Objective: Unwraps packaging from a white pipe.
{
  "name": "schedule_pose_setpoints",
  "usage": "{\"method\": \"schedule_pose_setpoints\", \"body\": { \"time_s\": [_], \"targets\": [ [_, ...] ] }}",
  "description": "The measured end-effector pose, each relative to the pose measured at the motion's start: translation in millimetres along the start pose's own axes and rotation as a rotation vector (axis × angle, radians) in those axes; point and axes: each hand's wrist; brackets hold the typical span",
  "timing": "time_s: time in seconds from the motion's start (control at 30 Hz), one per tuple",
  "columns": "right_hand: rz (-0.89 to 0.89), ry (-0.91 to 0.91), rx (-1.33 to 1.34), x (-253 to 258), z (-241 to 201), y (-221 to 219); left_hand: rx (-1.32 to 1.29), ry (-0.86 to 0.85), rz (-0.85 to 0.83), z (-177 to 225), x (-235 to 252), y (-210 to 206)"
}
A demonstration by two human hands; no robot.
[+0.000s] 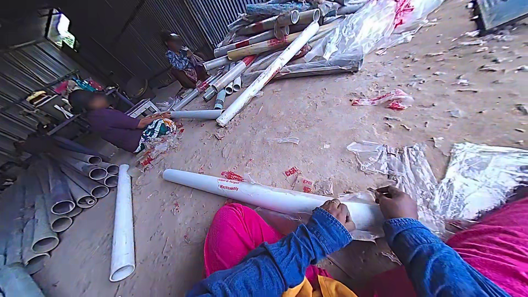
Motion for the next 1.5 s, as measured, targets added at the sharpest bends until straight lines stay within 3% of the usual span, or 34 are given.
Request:
{"method": "schedule_pose_setpoints", "body": {
  "time_s": [0.1,0.2,0.27,0.33,0.57,0.73,0.83,0.93,0.97,1.07,1.13,1.2,1.3,1.43,1.5],
  "targets": [
    [0.017,-0.011,0.022,0,0,1,-0.075,-0.020,0.229,-17,-3,-2],
    [0.016,-0.020,0.035,-1,-1,1,0.037,0.074,0.113,-23,2,12],
    [0.013,-0.017,0.029,-1,-1,1,0.126,0.064,-0.051,-20,6,11],
    [0.011,-0.017,0.027,-1,-2,3,0.118,0.055,-0.078,-13,6,5],
    [0.042,-0.061,0.039,-3,-2,5,0.104,0.109,0.169,4,-6,-20],
    [0.039,-0.084,0.052,-3,-3,6,-0.041,0.146,0.212,-1,-9,-32],
    [0.046,-0.076,0.064,-5,-5,6,-0.032,0.063,0.338,-8,-11,-40],
    [0.047,-0.080,0.064,-3,-6,8,0.015,-0.035,0.623,-21,-2,-52],
    [0.049,-0.079,0.059,-3,-6,7,0.044,-0.035,0.606,-22,0,-48],
    [0.044,-0.086,0.049,-5,-7,6,0.125,-0.003,0.302,-19,4,-36],
    [0.045,-0.084,0.054,-4,-7,7,0.131,-0.060,0.395,-20,9,-50],
    [0.050,-0.070,0.051,-3,-6,6,0.059,-0.119,0.569,-24,14,-65],
    [0.044,-0.040,0.024,-4,-6,7,-0.223,-0.073,0.692,-20,12,-84],
    [0.059,0.004,-0.020,-6,-6,8,-0.388,0.046,0.606,-12,1,-88],
    [0.064,0.020,-0.022,-5,-7,9,-0.422,-0.024,0.641,-17,3,-92]
  ]
}}
Point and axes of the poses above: each hand's wrist, its own x-axis towards the middle knuckle, its own y-axis out of the back of the hand, z = x × y, and after that the axes turned 15 degrees about x, right-handed
